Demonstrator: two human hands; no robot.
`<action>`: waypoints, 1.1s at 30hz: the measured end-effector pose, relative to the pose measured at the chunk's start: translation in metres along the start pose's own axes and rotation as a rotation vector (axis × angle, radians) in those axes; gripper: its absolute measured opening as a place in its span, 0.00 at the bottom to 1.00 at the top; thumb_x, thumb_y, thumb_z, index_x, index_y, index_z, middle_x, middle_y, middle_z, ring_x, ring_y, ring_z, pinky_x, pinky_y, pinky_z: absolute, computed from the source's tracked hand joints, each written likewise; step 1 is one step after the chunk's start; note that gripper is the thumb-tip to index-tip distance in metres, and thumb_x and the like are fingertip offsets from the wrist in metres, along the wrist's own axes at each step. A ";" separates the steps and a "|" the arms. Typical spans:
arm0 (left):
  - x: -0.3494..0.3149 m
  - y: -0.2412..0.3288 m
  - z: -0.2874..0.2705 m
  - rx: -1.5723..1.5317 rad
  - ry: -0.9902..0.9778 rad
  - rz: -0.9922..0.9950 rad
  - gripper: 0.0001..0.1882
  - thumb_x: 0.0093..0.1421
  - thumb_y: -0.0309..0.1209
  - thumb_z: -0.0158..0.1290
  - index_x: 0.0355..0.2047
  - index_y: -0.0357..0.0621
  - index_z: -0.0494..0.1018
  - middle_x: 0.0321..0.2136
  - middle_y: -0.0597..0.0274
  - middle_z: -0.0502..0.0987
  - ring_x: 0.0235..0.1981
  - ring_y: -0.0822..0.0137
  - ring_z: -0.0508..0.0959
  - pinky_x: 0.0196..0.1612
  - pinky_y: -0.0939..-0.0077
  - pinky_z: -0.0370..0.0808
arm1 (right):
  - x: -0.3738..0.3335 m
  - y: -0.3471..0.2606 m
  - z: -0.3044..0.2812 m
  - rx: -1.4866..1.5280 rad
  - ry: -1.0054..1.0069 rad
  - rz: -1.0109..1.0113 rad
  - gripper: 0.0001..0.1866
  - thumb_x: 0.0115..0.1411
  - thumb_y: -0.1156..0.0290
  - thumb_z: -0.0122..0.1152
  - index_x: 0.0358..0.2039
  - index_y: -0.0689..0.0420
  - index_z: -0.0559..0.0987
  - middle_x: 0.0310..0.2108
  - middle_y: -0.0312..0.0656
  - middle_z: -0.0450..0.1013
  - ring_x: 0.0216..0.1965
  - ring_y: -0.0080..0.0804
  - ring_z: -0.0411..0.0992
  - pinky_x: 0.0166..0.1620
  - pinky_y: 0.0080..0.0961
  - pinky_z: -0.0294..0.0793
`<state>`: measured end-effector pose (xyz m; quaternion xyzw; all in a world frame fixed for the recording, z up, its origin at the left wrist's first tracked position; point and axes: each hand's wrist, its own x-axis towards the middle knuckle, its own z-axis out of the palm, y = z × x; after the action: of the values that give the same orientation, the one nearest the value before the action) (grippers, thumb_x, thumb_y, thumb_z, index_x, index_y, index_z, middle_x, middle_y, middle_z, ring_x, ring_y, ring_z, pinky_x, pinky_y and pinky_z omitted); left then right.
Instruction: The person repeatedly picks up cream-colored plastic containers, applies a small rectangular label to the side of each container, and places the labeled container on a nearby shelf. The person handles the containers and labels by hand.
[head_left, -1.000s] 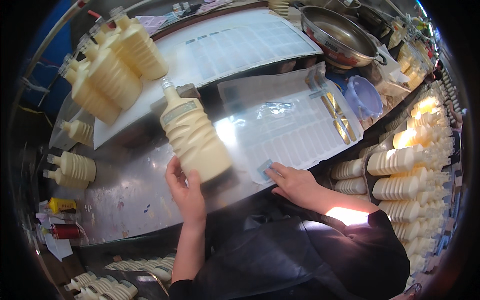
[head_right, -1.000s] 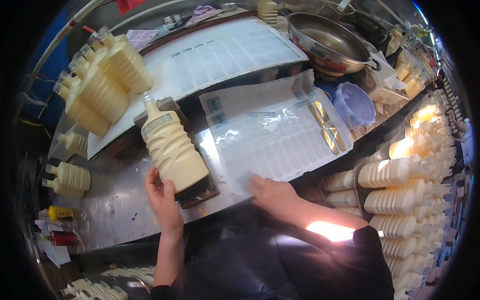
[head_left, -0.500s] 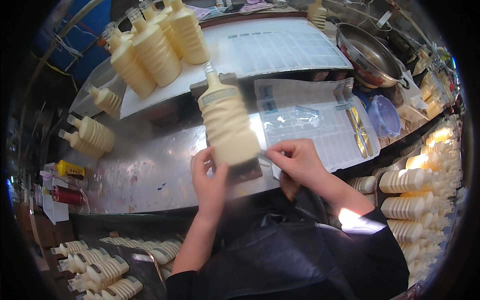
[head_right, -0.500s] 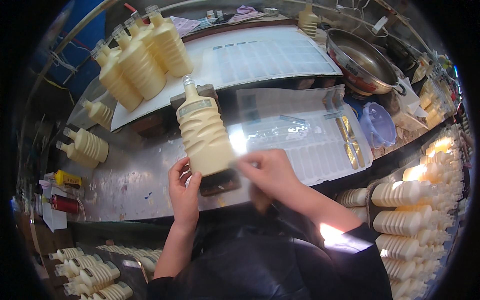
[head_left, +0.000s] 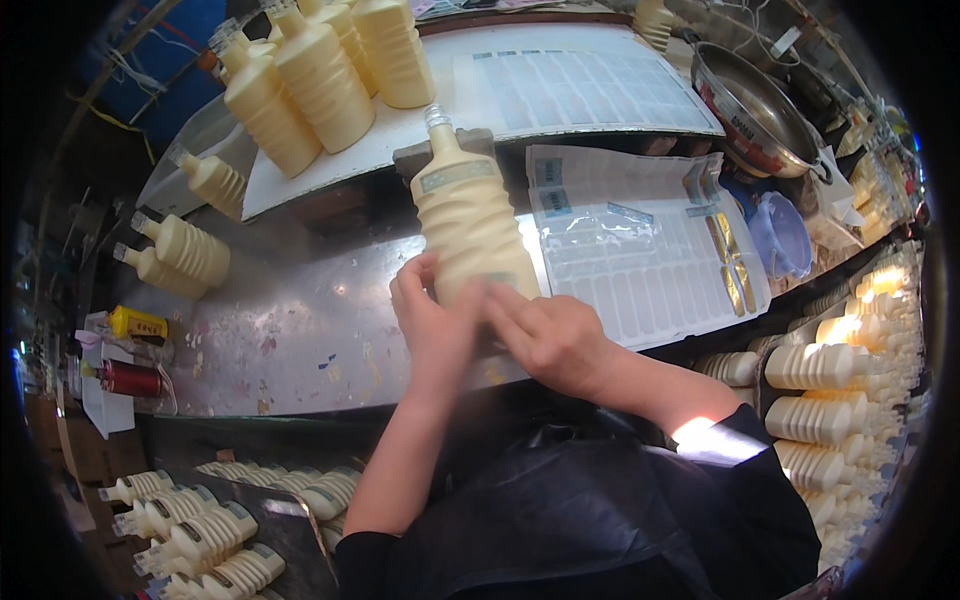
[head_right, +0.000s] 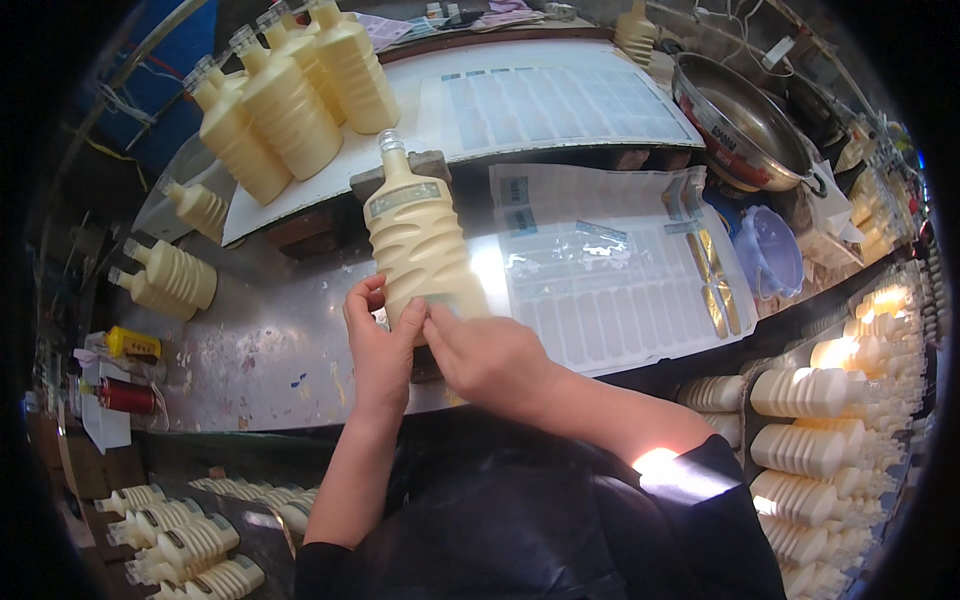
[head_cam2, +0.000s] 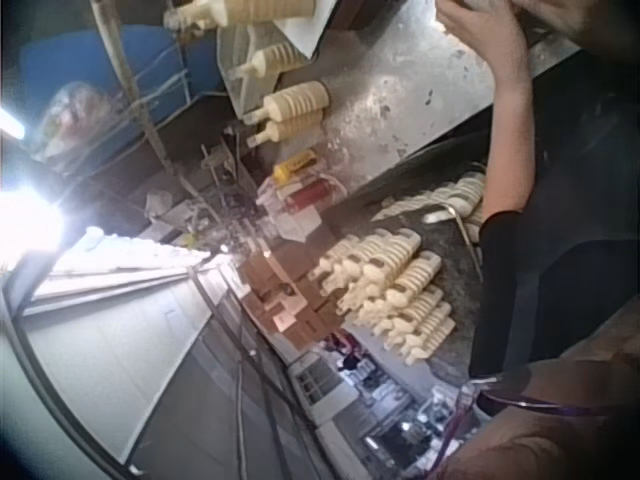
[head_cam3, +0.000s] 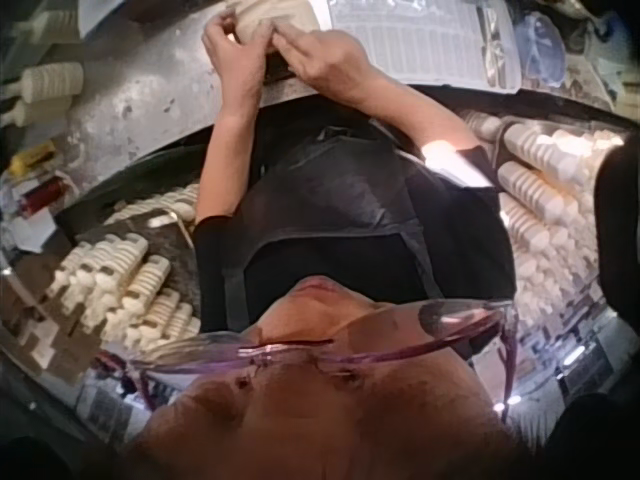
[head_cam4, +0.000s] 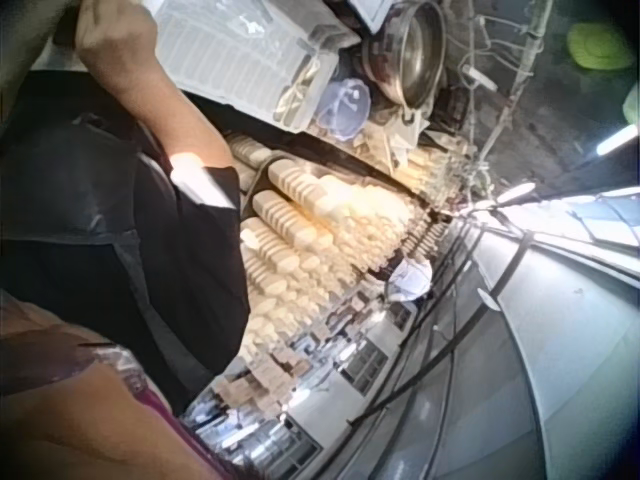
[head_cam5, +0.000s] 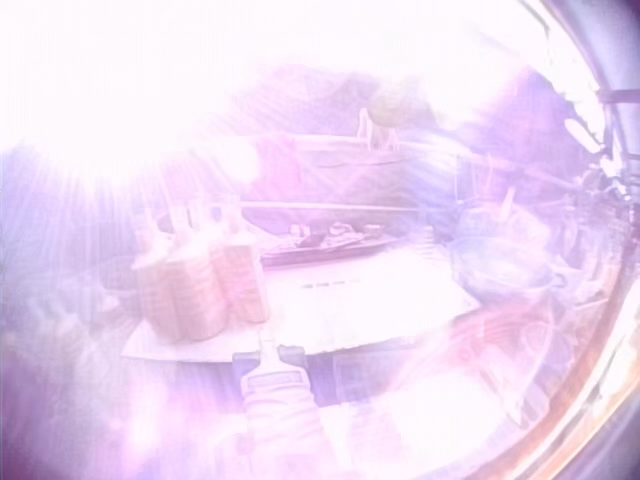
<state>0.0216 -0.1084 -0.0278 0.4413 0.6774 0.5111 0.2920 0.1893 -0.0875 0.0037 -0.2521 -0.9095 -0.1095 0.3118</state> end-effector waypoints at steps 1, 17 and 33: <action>0.000 0.000 0.001 0.080 0.007 0.018 0.27 0.67 0.37 0.59 0.61 0.41 0.64 0.52 0.57 0.66 0.53 0.66 0.67 0.60 0.69 0.66 | 0.000 -0.001 -0.001 -0.010 -0.009 -0.001 0.20 0.50 0.74 0.66 0.46 0.62 0.82 0.48 0.45 0.79 0.23 0.28 0.76 0.26 0.26 0.74; -0.011 -0.022 0.000 -0.211 -0.063 0.051 0.31 0.64 0.31 0.58 0.65 0.39 0.63 0.61 0.52 0.62 0.63 0.57 0.66 0.68 0.61 0.62 | -0.007 0.031 0.028 0.899 -0.218 1.110 0.31 0.57 0.59 0.73 0.55 0.62 0.70 0.28 0.31 0.66 0.29 0.19 0.65 0.35 0.21 0.69; -0.011 -0.020 0.003 -0.259 -0.019 0.025 0.33 0.59 0.29 0.62 0.64 0.39 0.64 0.59 0.54 0.64 0.63 0.58 0.66 0.68 0.62 0.61 | -0.011 0.033 0.036 1.018 -0.178 1.147 0.30 0.56 0.63 0.75 0.54 0.62 0.70 0.26 0.28 0.63 0.28 0.14 0.63 0.33 0.17 0.65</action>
<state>0.0229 -0.1188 -0.0485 0.4130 0.5974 0.5937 0.3464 0.1956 -0.0505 -0.0300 -0.5175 -0.5965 0.5217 0.3228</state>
